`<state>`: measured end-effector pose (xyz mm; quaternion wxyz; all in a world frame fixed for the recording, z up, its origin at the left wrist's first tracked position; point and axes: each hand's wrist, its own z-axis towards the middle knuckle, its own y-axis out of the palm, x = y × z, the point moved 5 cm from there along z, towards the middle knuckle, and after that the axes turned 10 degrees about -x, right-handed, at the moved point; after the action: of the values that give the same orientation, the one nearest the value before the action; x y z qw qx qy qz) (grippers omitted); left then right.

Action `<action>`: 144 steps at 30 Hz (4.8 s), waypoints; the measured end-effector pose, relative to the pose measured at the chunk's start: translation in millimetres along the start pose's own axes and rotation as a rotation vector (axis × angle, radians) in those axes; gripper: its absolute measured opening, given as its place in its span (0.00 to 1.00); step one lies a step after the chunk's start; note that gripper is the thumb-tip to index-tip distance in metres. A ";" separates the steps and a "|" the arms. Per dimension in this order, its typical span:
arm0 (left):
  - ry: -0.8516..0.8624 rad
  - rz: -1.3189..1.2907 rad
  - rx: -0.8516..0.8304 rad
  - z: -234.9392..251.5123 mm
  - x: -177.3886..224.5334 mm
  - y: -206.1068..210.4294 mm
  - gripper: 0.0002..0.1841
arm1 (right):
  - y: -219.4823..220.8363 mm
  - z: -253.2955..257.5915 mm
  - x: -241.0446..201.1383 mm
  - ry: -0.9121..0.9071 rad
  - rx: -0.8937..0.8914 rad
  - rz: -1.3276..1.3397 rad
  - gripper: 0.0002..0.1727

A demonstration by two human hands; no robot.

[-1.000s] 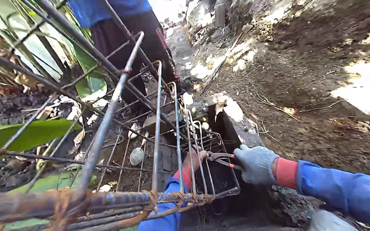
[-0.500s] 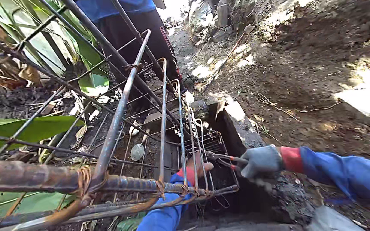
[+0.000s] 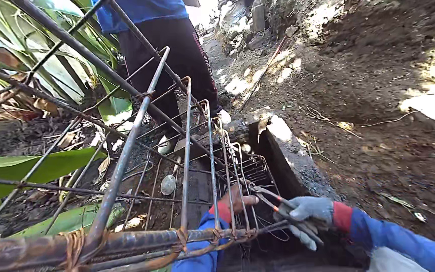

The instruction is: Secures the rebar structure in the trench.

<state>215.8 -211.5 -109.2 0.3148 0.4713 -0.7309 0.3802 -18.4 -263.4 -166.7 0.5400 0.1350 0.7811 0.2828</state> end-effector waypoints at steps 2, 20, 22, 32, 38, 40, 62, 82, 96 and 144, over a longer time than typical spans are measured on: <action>-0.013 0.043 0.014 0.1 0.7 -2.4 0.38 | -8.7 -14.5 -28.6 0.105 0.059 -0.241 0.33; -0.011 0.052 0.000 4.2 -2.9 -1.4 0.46 | -1.3 -24.0 -164.4 0.199 0.614 -2.137 0.21; -0.027 0.075 -0.004 4.9 -3.1 -2.4 0.46 | -12.0 -25.8 -171.2 0.119 0.593 -2.197 0.30; -0.034 0.116 -0.022 9.6 -12.5 -5.2 0.49 | -5.0 -38.0 -56.1 0.131 0.027 -0.047 0.30; -0.036 0.039 -0.097 7.5 -8.5 -8.8 0.58 | 17.0 -14.9 -23.7 -0.030 0.085 0.223 0.32; -0.072 -0.035 -0.146 0.5 -1.0 -2.3 0.55 | 44.3 -4.3 -14.9 -0.014 0.222 0.179 0.34; -0.252 -0.446 0.100 8.0 8.7 18.5 0.25 | 44.5 0.1 2.3 0.298 0.722 -0.696 0.50; -0.294 -0.077 0.199 12.0 21.0 -4.3 0.40 | 1.8 -36.6 -154.2 0.778 0.541 -1.415 0.19; -0.178 -0.582 0.098 26.1 2.2 8.2 0.39 | -20.8 -25.6 -45.7 0.365 0.333 -0.563 0.40; -0.174 -0.411 0.129 -5.4 33.3 6.8 0.42 | 5.0 -10.2 -87.5 0.377 1.114 -1.531 0.19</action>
<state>198.1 -220.0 -80.9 0.2906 0.6605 -0.6180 0.3119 5.0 -307.6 -93.9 0.3024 -0.2217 0.7534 -0.5401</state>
